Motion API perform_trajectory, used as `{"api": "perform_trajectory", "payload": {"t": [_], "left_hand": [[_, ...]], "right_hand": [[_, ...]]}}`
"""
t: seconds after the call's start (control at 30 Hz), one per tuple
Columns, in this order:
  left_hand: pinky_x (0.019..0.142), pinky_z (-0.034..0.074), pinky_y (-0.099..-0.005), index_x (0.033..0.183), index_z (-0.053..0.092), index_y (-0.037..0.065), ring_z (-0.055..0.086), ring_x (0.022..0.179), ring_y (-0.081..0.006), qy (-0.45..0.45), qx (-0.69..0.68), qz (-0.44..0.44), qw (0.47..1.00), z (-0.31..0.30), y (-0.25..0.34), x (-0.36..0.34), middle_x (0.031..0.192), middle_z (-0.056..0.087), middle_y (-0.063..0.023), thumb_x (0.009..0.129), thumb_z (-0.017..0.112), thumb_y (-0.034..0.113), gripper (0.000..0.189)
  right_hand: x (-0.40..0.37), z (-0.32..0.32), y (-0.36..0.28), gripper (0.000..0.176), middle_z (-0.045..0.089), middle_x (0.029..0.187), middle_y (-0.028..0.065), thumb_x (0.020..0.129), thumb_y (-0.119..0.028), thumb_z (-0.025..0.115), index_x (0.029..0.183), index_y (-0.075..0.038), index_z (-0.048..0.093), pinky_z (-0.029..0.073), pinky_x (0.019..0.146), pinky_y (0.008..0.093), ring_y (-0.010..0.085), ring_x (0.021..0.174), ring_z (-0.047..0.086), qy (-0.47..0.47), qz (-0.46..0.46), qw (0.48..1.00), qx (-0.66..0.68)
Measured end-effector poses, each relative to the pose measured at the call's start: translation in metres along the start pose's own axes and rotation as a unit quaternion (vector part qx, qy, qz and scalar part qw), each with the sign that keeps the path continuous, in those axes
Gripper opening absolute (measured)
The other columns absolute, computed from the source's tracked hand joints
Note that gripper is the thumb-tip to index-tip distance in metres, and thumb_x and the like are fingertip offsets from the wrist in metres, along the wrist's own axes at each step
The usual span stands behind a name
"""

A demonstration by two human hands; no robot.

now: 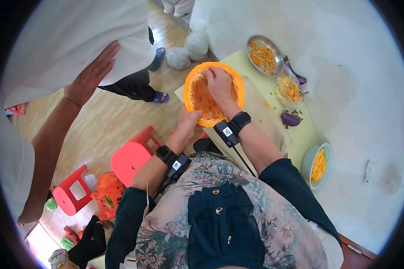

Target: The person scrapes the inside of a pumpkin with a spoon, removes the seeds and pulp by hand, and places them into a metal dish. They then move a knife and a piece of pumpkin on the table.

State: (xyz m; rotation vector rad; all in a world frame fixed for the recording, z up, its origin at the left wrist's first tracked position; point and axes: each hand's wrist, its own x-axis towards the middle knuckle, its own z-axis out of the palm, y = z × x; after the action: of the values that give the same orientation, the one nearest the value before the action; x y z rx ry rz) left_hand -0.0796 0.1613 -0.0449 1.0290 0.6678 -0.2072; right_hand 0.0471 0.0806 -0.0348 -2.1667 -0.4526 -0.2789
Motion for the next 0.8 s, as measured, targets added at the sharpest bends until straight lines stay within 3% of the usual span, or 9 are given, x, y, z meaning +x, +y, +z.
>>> {"api": "perform_trajectory", "payload": {"t": [0.2,0.27,0.4,0.47,0.57,0.6,0.67,0.7,0.8], "left_hand": [[0.060,0.057,-0.0345,0.119,0.041,0.001,0.063,0.083,-0.0233,-0.024,0.028,0.035,0.999,-0.008,-0.013,0.016,0.103,0.056,-0.0113,0.071,0.055,-0.003,0.050],[0.059,0.057,-0.0338,0.119,0.041,0.001,0.063,0.084,-0.0227,-0.014,0.036,0.038,0.999,-0.008,-0.011,0.014,0.104,0.055,-0.0111,0.070,0.054,-0.003,0.051],[0.059,0.057,-0.0344,0.120,0.040,0.002,0.062,0.088,-0.0226,-0.019,0.043,0.052,0.998,-0.004,-0.009,0.013,0.105,0.054,-0.0109,0.071,0.054,-0.002,0.052],[0.058,0.058,-0.0358,0.121,0.040,0.003,0.063,0.086,-0.0232,-0.010,0.019,0.047,0.999,-0.002,-0.007,0.012,0.105,0.055,-0.0109,0.071,0.054,-0.001,0.053],[0.059,0.059,-0.0372,0.122,0.040,0.004,0.064,0.084,-0.0237,-0.023,0.047,0.031,0.998,-0.004,-0.008,0.015,0.106,0.055,-0.0116,0.071,0.055,0.001,0.054],[0.059,0.059,-0.0372,0.122,0.040,0.004,0.064,0.084,-0.0237,-0.024,0.047,0.031,0.998,-0.005,-0.009,0.017,0.106,0.055,-0.0116,0.071,0.055,0.001,0.054],[0.058,0.059,-0.0365,0.124,0.039,0.006,0.065,0.082,-0.0240,-0.015,0.058,0.050,0.997,-0.003,-0.009,0.017,0.106,0.056,-0.0121,0.071,0.057,0.003,0.056],[0.058,0.059,-0.0365,0.124,0.039,0.006,0.065,0.082,-0.0240,-0.015,0.057,0.050,0.997,-0.001,-0.007,0.015,0.106,0.056,-0.0121,0.071,0.057,0.003,0.056],[0.056,0.059,-0.0359,0.126,0.037,0.006,0.065,0.082,-0.0242,-0.008,0.042,0.049,0.998,0.002,-0.005,0.009,0.105,0.056,-0.0125,0.071,0.058,0.004,0.059]], "right_hand": [[-0.010,0.005,0.001,0.020,0.061,0.081,0.0201,0.083,-0.017,0.057,0.079,0.002,0.062,0.047,0.071,0.0431,0.0377,0.078,0.058,-0.054,-0.019,0.998,-0.021],[-0.019,0.007,-0.004,0.022,0.063,0.083,0.0192,0.083,-0.021,0.059,0.084,0.001,0.064,0.048,0.068,0.0408,0.0351,0.076,0.061,-0.136,-0.026,0.990,-0.036],[-0.024,0.002,-0.009,0.021,0.063,0.080,0.0193,0.082,-0.019,0.058,0.080,0.001,0.064,0.048,0.067,0.0408,0.0358,0.073,0.061,-0.141,-0.060,0.988,-0.032],[-0.030,0.001,-0.009,0.023,0.061,0.072,0.0202,0.079,-0.019,0.058,0.072,0.003,0.063,0.048,0.068,0.0444,0.0383,0.070,0.059,-0.242,-0.009,0.970,-0.030],[-0.036,-0.013,-0.005,0.025,0.060,0.066,0.0207,0.078,-0.020,0.058,0.073,0.003,0.064,0.049,0.062,0.0416,0.0366,0.064,0.061,-0.266,-0.019,0.964,-0.004],[-0.035,-0.015,-0.002,0.025,0.060,0.066,0.0207,0.078,-0.020,0.058,0.073,0.003,0.064,0.049,0.062,0.0416,0.0366,0.064,0.061,-0.266,-0.019,0.964,-0.005],[-0.026,-0.018,0.003,0.025,0.061,0.065,0.0189,0.080,-0.021,0.058,0.076,0.002,0.065,0.048,0.060,0.0371,0.0293,0.061,0.062,-0.104,0.177,0.976,0.070],[-0.019,-0.022,0.006,0.028,0.063,0.067,0.0154,0.082,-0.025,0.060,0.079,0.003,0.065,0.047,0.060,0.0331,0.0215,0.062,0.061,-0.059,0.226,0.963,0.135],[-0.003,-0.020,0.004,0.029,0.065,0.071,0.0118,0.080,-0.025,0.065,0.082,0.004,0.064,0.047,0.061,0.0311,0.0182,0.064,0.060,0.002,0.215,0.957,0.197]]}}
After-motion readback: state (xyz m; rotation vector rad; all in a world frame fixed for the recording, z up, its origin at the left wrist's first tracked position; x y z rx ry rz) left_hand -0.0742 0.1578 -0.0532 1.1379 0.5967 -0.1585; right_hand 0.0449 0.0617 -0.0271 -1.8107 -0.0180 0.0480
